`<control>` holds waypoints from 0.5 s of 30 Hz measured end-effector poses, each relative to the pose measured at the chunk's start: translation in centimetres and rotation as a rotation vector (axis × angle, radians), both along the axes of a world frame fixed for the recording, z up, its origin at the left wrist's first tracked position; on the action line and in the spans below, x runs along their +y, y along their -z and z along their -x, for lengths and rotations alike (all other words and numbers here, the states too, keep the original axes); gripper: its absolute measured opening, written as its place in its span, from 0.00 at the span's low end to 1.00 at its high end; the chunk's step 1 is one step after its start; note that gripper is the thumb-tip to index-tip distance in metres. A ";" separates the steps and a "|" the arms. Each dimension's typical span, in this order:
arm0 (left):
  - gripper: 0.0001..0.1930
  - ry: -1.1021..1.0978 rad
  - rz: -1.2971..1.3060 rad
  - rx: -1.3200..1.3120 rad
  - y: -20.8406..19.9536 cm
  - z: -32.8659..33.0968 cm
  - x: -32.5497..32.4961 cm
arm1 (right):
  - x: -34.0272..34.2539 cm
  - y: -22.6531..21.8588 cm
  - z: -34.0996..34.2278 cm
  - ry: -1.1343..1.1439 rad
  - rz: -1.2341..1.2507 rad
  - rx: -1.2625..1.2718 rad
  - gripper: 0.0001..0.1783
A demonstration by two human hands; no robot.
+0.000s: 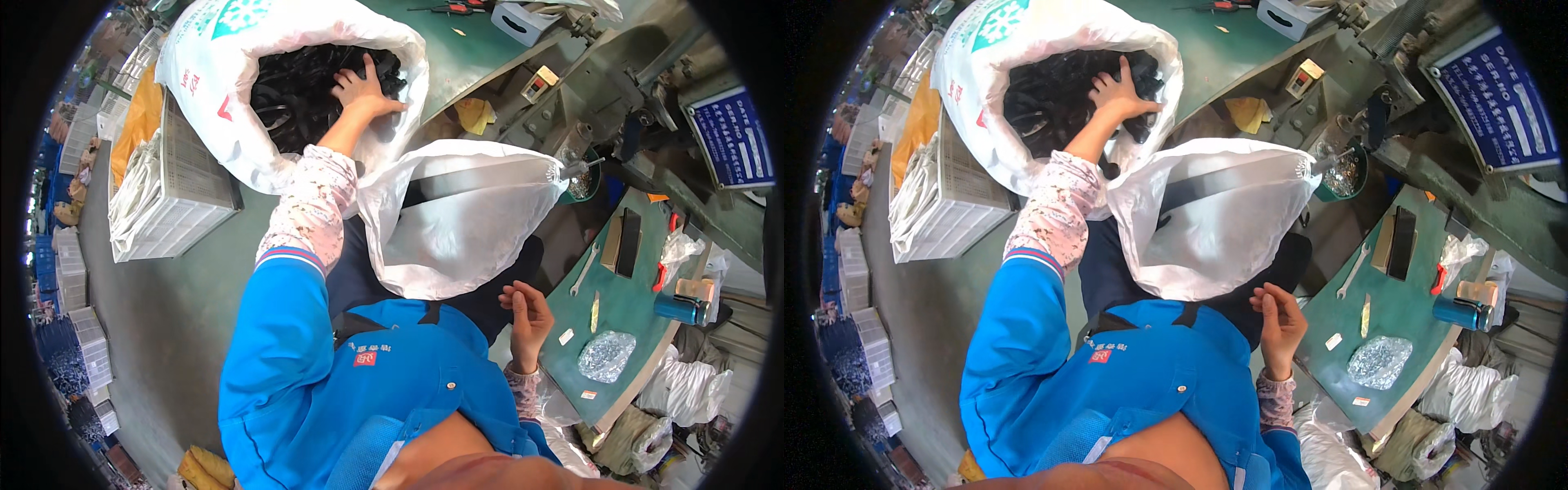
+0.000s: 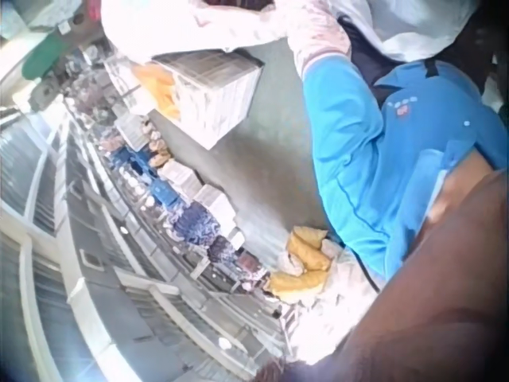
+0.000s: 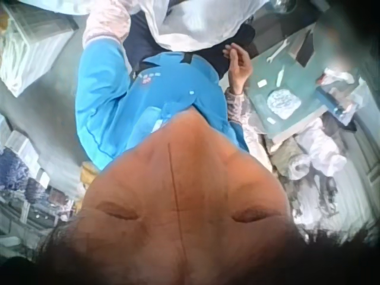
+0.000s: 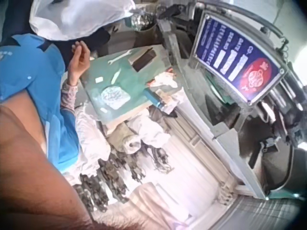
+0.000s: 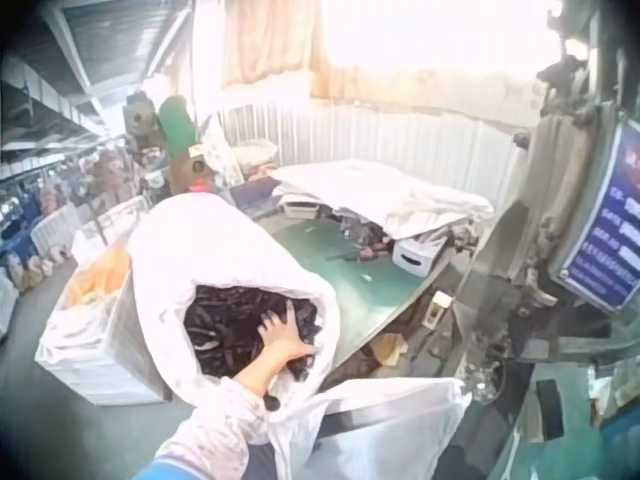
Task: The person repeatedly picks black plastic parts from a white sack, attaches small metal components to them by hand, and places the assembled units into a second white sack. The process is continuous and repetitive throughout the clip.
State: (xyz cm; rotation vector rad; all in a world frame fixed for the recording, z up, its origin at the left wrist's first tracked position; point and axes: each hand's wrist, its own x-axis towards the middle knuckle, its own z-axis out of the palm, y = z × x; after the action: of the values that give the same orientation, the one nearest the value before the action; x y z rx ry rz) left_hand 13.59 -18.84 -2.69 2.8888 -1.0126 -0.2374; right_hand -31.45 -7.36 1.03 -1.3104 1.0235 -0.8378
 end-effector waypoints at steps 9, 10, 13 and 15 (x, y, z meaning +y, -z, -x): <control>0.63 0.147 -0.054 0.084 -1.0 -3.1 -0.3 | 0.2 0.5 -1.7 -0.092 -0.062 0.028 0.12; 0.58 0.128 -0.050 0.082 -1.1 -2.7 -0.6 | 0.4 0.7 -1.8 -0.109 -0.064 0.023 0.12; 0.52 0.133 -0.019 -0.032 0.2 -2.6 -2.2 | 0.5 0.5 -2.1 -0.133 -0.082 0.018 0.12; 0.42 0.156 0.018 -0.073 0.9 -2.9 -2.8 | 0.6 0.3 -1.9 -0.120 -0.086 0.031 0.12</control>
State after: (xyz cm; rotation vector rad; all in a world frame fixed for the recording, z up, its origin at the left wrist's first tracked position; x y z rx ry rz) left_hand 16.45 -21.62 -3.61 2.8232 -1.2473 -0.1314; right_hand -29.60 -6.79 0.77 -1.3014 0.9851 -0.6773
